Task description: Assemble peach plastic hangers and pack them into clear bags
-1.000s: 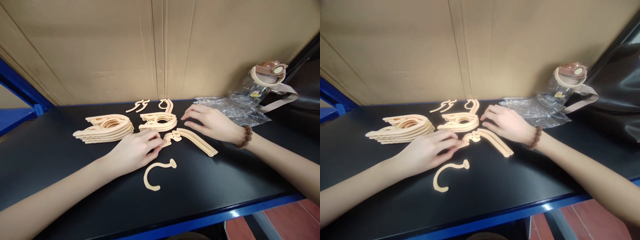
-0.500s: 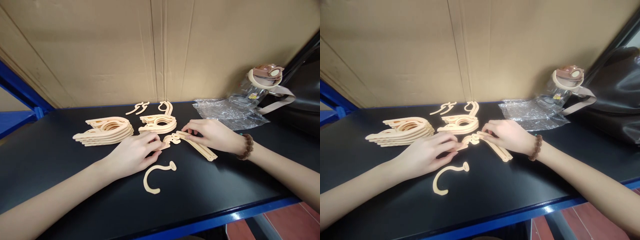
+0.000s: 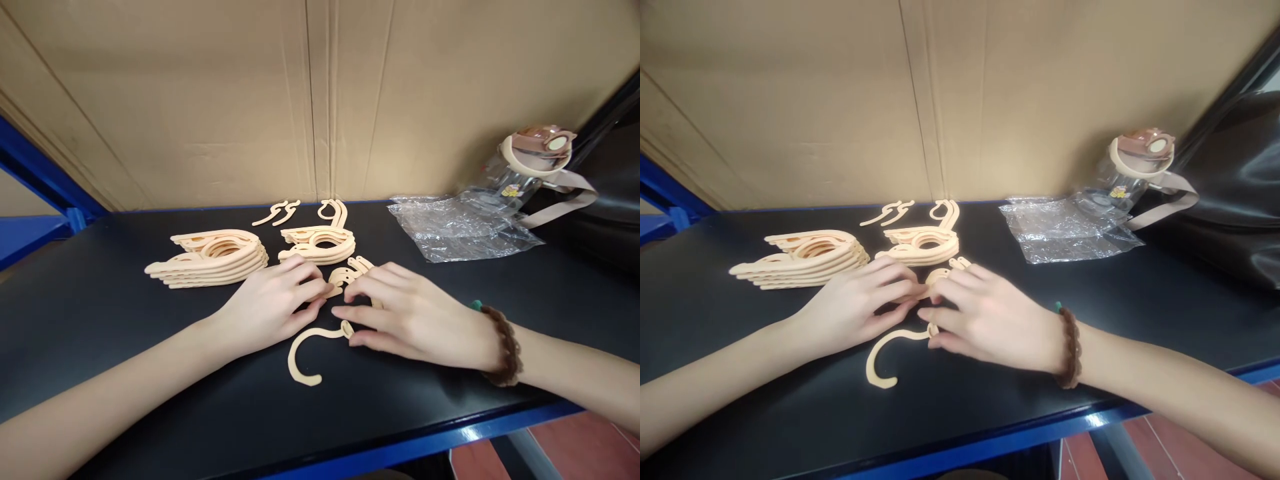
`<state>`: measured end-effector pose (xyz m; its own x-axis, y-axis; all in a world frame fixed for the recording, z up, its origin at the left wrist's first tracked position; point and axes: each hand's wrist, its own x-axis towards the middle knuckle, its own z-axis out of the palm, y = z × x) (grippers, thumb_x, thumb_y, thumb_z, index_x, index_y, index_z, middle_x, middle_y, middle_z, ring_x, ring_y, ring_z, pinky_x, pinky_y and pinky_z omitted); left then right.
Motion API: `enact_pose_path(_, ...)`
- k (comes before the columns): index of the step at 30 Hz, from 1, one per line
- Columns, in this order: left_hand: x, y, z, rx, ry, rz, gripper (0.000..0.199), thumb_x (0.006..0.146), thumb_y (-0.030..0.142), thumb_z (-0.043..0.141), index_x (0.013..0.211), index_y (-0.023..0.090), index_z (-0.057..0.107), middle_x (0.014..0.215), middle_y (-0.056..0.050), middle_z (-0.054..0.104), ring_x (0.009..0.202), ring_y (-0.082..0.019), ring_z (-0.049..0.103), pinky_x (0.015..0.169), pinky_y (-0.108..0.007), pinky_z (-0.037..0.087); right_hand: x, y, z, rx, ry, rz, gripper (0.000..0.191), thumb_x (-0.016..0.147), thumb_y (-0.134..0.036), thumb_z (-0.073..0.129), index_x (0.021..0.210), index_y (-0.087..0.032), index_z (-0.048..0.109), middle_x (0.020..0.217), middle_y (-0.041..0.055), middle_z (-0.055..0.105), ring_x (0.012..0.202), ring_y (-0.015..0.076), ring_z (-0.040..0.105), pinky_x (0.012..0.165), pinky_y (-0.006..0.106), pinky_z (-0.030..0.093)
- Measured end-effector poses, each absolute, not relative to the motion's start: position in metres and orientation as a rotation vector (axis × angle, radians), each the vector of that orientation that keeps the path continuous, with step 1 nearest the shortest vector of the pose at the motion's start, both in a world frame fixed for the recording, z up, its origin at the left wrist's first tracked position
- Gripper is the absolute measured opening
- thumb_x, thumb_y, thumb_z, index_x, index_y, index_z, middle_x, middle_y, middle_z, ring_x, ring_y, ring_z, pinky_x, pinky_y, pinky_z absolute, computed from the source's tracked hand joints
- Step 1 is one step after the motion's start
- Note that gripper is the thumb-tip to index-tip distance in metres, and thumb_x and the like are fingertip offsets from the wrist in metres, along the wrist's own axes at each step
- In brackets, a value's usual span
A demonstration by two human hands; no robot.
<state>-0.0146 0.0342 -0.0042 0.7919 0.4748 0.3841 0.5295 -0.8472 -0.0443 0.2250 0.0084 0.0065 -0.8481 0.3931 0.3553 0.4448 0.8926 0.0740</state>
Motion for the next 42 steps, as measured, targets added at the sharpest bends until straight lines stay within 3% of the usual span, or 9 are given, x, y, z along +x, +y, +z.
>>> enact_pose_path(6, -0.014, 0.033, -0.002, -2.817, -0.77, -0.558, 0.021, 0.097, 0.026, 0.049, 0.088, 0.018, 0.067, 0.088, -0.003, 0.066, 0.084, -0.018, 0.057, 0.064, -0.026, 0.043, 0.22, 0.005, 0.003, -0.541, -2.777, -0.137, 0.025, 0.097, -0.032, 0.053, 0.088, -0.016, 0.069, 0.089, 0.0042, 0.065, 0.085, 0.0171, 0.056, 0.08, 0.031, 0.043)
enact_pose_path(12, -0.014, 0.034, -0.004, -2.808, -0.772, -0.634, 0.021, 0.096, 0.028, 0.054, 0.082, 0.017, 0.065, 0.081, -0.002, 0.065, 0.078, -0.017, 0.057, 0.064, -0.027, 0.042, 0.227, 0.01, 0.007, -0.522, -2.694, -0.129, 0.021, 0.098, -0.027, 0.049, 0.092, -0.014, 0.064, 0.089, 0.0044, 0.066, 0.083, 0.0163, 0.056, 0.077, 0.031, 0.041)
enact_pose_path(17, -0.014, 0.035, -0.004, -2.799, -0.761, -0.62, 0.022, 0.095, 0.03, 0.055, 0.08, 0.017, 0.064, 0.077, -0.001, 0.064, 0.075, -0.017, 0.057, 0.062, -0.028, 0.041, 0.233, 0.019, 0.006, -0.722, -2.487, 0.344, 0.011, 0.097, -0.027, 0.052, 0.098, -0.017, 0.058, 0.088, 0.0027, 0.063, 0.078, 0.0141, 0.055, 0.073, 0.028, 0.044)
enact_pose_path(23, -0.013, 0.034, -0.004, -2.72, -0.785, -0.643, 0.018, 0.091, 0.031, 0.061, 0.08, 0.017, 0.061, 0.081, -0.003, 0.065, 0.081, -0.02, 0.059, 0.067, -0.029, 0.045, 0.242, 0.04, -0.003, -0.921, -2.016, 0.846, 0.016, 0.095, -0.035, 0.054, 0.103, -0.022, 0.058, 0.097, 0.002, 0.061, 0.086, 0.0151, 0.056, 0.077, 0.028, 0.046)
enact_pose_path(27, -0.013, 0.035, -0.003, -2.742, -0.715, -0.609, 0.012, 0.094, 0.026, 0.057, 0.096, 0.016, 0.064, 0.096, -0.006, 0.067, 0.09, -0.021, 0.06, 0.074, -0.031, 0.048, 0.247, 0.052, -0.007, -0.922, -1.871, 0.977, 0.016, 0.094, -0.036, 0.056, 0.094, -0.021, 0.061, 0.089, -0.0001, 0.059, 0.085, 0.0136, 0.056, 0.079, 0.027, 0.045)
enact_pose_path(30, -0.012, 0.03, -0.004, -2.783, -0.587, -0.583, 0.024, 0.097, 0.025, 0.052, 0.116, 0.016, 0.062, 0.116, -0.007, 0.067, 0.108, -0.023, 0.059, 0.09, -0.034, 0.047, 0.247, 0.056, -0.011, -0.936, -1.813, 1.03, 0.017, 0.094, -0.036, 0.057, 0.098, -0.021, 0.061, 0.088, 0.0, 0.062, 0.086, 0.0137, 0.06, 0.082, 0.028, 0.046)
enact_pose_path(34, -0.004, 0.014, -0.007, -2.961, -0.468, -0.475, 0.05, 0.099, 0.044, 0.045, 0.14, 0.016, 0.047, 0.148, -0.009, 0.046, 0.14, -0.027, 0.036, 0.113, -0.041, 0.031, 0.244, 0.055, -0.014, -0.883, -1.801, 1.105, 0.018, 0.093, -0.037, 0.057, 0.1, -0.021, 0.061, 0.095, 0.002, 0.067, 0.09, 0.0153, 0.064, 0.086, 0.032, 0.049)
enact_pose_path(39, 0.005, 0.002, -0.005, -3.132, -0.374, -0.409, 0.052, 0.1, 0.047, 0.04, 0.143, 0.017, 0.043, 0.149, -0.005, 0.047, 0.144, -0.025, 0.028, 0.12, -0.044, 0.016, 0.246, 0.053, -0.017, -0.932, -1.871, 1.057, 0.019, 0.095, -0.037, 0.054, 0.097, -0.02, 0.059, 0.093, 0.0025, 0.067, 0.089, 0.0156, 0.064, 0.083, 0.031, 0.051)
enact_pose_path(42, 0.007, -0.001, 0.001, -3.171, -0.339, -0.445, 0.043, 0.101, 0.038, 0.041, 0.136, 0.014, 0.05, 0.14, -0.005, 0.056, 0.137, -0.025, 0.039, 0.117, -0.04, 0.021, 0.249, 0.054, -0.017, -1.01, -1.914, 0.945, 0.018, 0.096, -0.036, 0.051, 0.096, -0.019, 0.058, 0.094, 0.0028, 0.065, 0.089, 0.0164, 0.064, 0.083, 0.032, 0.051)
